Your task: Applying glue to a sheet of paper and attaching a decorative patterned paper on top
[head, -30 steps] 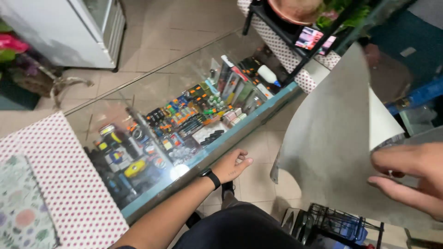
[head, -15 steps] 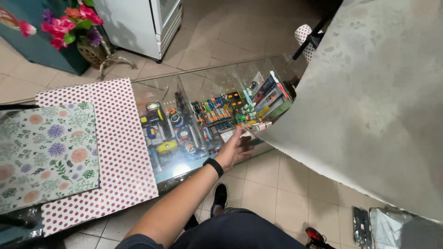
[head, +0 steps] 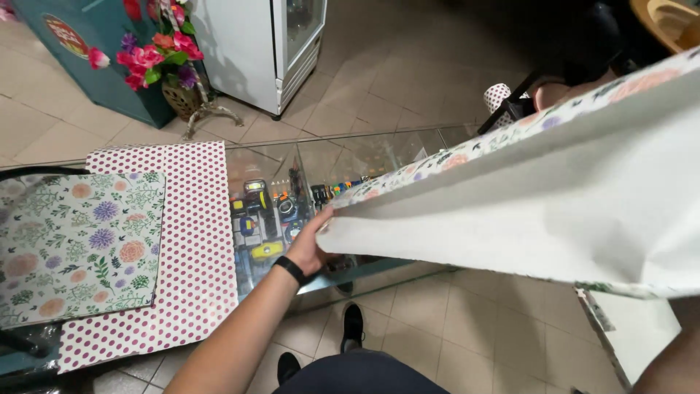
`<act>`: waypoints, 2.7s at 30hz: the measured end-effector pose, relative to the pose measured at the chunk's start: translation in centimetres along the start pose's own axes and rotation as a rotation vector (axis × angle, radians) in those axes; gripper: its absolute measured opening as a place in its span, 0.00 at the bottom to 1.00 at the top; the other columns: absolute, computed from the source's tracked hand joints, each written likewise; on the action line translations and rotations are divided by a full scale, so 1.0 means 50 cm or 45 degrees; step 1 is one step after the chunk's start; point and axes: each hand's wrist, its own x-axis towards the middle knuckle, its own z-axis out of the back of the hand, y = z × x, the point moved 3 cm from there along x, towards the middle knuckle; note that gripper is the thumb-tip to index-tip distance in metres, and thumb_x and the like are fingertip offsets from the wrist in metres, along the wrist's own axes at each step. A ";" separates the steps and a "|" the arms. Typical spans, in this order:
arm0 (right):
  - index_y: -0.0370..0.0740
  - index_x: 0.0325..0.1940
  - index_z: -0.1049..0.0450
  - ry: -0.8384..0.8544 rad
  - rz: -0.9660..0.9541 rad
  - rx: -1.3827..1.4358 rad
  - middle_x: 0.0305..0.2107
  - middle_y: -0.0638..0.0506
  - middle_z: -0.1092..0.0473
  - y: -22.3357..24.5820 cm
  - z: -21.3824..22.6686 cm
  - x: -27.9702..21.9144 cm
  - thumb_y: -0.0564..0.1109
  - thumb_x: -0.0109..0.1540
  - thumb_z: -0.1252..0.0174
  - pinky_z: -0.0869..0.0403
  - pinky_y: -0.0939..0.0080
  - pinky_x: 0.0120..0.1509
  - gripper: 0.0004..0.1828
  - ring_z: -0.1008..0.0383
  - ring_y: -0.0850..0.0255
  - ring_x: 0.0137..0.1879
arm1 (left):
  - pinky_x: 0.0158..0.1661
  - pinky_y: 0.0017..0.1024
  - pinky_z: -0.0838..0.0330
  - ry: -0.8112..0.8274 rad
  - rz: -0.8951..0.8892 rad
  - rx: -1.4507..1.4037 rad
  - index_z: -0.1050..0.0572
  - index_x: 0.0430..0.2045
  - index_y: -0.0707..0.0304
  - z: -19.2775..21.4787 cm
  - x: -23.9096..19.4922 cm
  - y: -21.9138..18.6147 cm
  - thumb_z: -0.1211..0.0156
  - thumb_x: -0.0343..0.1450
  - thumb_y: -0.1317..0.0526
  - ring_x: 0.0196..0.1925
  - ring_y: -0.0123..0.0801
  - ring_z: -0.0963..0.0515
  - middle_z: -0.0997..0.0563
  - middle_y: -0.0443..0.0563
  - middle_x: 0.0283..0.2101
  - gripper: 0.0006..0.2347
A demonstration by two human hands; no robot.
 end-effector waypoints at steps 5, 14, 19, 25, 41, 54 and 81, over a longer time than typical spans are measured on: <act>0.48 0.42 0.32 -0.077 0.046 0.250 0.38 0.52 0.27 -0.048 -0.150 0.056 0.47 0.69 0.40 0.26 0.66 0.36 0.07 0.25 0.63 0.37 | 0.62 0.37 0.34 -0.429 -0.168 0.411 0.24 0.50 0.58 0.038 -0.114 -0.161 0.41 0.69 0.63 0.60 0.40 0.26 0.22 0.51 0.59 0.14; 0.29 0.34 0.21 0.399 -0.383 0.010 0.18 0.44 0.30 -0.270 -0.489 0.208 0.43 0.60 0.31 0.29 0.62 0.28 0.12 0.29 0.57 0.20 | 0.62 0.36 0.40 -1.018 -0.148 1.411 0.19 0.48 0.26 0.251 -0.153 -0.221 0.33 0.66 0.47 0.59 0.29 0.23 0.18 0.29 0.53 0.16; 0.34 0.34 0.19 0.506 -0.462 -0.239 0.19 0.43 0.27 -0.484 -0.621 0.276 0.53 0.60 0.33 0.28 0.61 0.27 0.17 0.24 0.54 0.22 | 0.62 0.50 0.33 -1.141 -0.110 1.511 0.19 0.53 0.47 0.210 -0.170 -0.200 0.35 0.69 0.45 0.64 0.53 0.25 0.19 0.56 0.58 0.19; 0.49 0.58 0.27 0.695 -0.511 -1.127 0.52 0.46 0.24 -0.279 -0.596 0.258 0.73 0.63 0.48 0.23 0.50 0.56 0.32 0.20 0.52 0.57 | 0.49 0.46 0.20 -1.635 -0.573 2.588 0.21 0.53 0.53 0.131 -0.173 -0.207 0.33 0.70 0.46 0.55 0.55 0.19 0.22 0.59 0.56 0.20; 0.42 0.53 0.31 0.855 0.504 -0.833 0.46 0.45 0.32 -0.227 -0.867 0.071 0.58 0.66 0.49 0.29 0.48 0.59 0.20 0.29 0.48 0.57 | 0.44 0.45 0.26 1.203 -0.874 1.808 0.29 0.33 0.54 -0.713 0.157 0.223 0.59 0.74 0.45 0.42 0.51 0.19 0.22 0.55 0.39 0.15; 0.43 0.66 0.40 0.793 0.485 -0.651 0.59 0.44 0.39 -0.371 -0.928 -0.062 0.56 0.70 0.56 0.38 0.50 0.69 0.24 0.37 0.50 0.66 | 0.34 0.47 0.36 1.634 -0.838 1.833 0.33 0.22 0.58 -0.788 0.064 0.224 0.62 0.75 0.49 0.31 0.55 0.25 0.25 0.56 0.28 0.17; 0.50 0.63 0.28 0.003 -0.249 -0.785 0.46 0.50 0.26 -0.441 -0.403 0.215 0.47 0.70 0.53 0.24 0.54 0.59 0.17 0.23 0.52 0.56 | 0.74 0.57 0.63 0.419 -0.214 2.893 0.50 0.74 0.51 -0.409 0.339 -0.005 0.57 0.69 0.27 0.80 0.46 0.55 0.53 0.54 0.79 0.42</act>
